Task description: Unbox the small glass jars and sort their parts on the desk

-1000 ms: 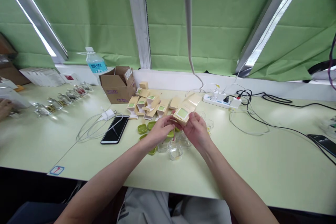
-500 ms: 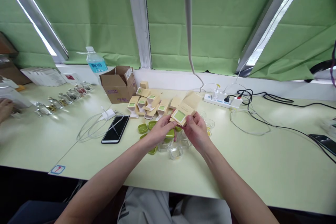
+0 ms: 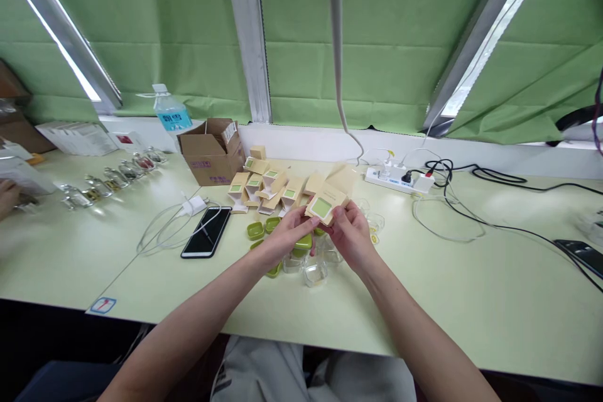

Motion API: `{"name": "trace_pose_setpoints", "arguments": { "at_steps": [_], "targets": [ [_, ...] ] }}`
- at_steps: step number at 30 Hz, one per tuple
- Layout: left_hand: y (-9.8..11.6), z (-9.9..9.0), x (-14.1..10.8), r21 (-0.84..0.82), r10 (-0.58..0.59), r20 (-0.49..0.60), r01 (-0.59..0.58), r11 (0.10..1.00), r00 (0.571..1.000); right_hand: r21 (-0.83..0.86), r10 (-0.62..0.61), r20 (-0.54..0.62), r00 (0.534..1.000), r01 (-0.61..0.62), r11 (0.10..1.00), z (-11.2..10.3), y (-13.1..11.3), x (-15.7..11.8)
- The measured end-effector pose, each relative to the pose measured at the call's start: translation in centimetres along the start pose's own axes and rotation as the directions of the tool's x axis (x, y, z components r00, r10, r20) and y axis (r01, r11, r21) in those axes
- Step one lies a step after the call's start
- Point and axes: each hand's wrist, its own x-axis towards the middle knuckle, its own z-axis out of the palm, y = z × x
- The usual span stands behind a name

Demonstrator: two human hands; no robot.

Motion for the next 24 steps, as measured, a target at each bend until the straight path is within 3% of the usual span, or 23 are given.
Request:
{"name": "trace_pose_setpoints", "arguments": {
  "at_steps": [9, 19, 24],
  "targets": [
    [-0.63, 0.03, 0.25, 0.042, 0.051, -0.007, -0.051, 0.998, 0.999, -0.012, -0.001, -0.015, 1.000, 0.001, 1.000, 0.10, 0.09, 0.08],
    [-0.24, 0.24, 0.33, 0.038, -0.078, -0.080, 0.081, 0.996, 0.994, -0.042, 0.019, -0.023, 1.000, -0.020, 0.999, 0.63, 0.38, -0.09],
    [-0.67, 0.04, 0.09, 0.119, -0.076, -0.002, 0.076, 0.990, 0.997, 0.037, 0.084, -0.064, 0.994, -0.081, 0.996, -0.10, 0.22, 0.49]
  ]
}}
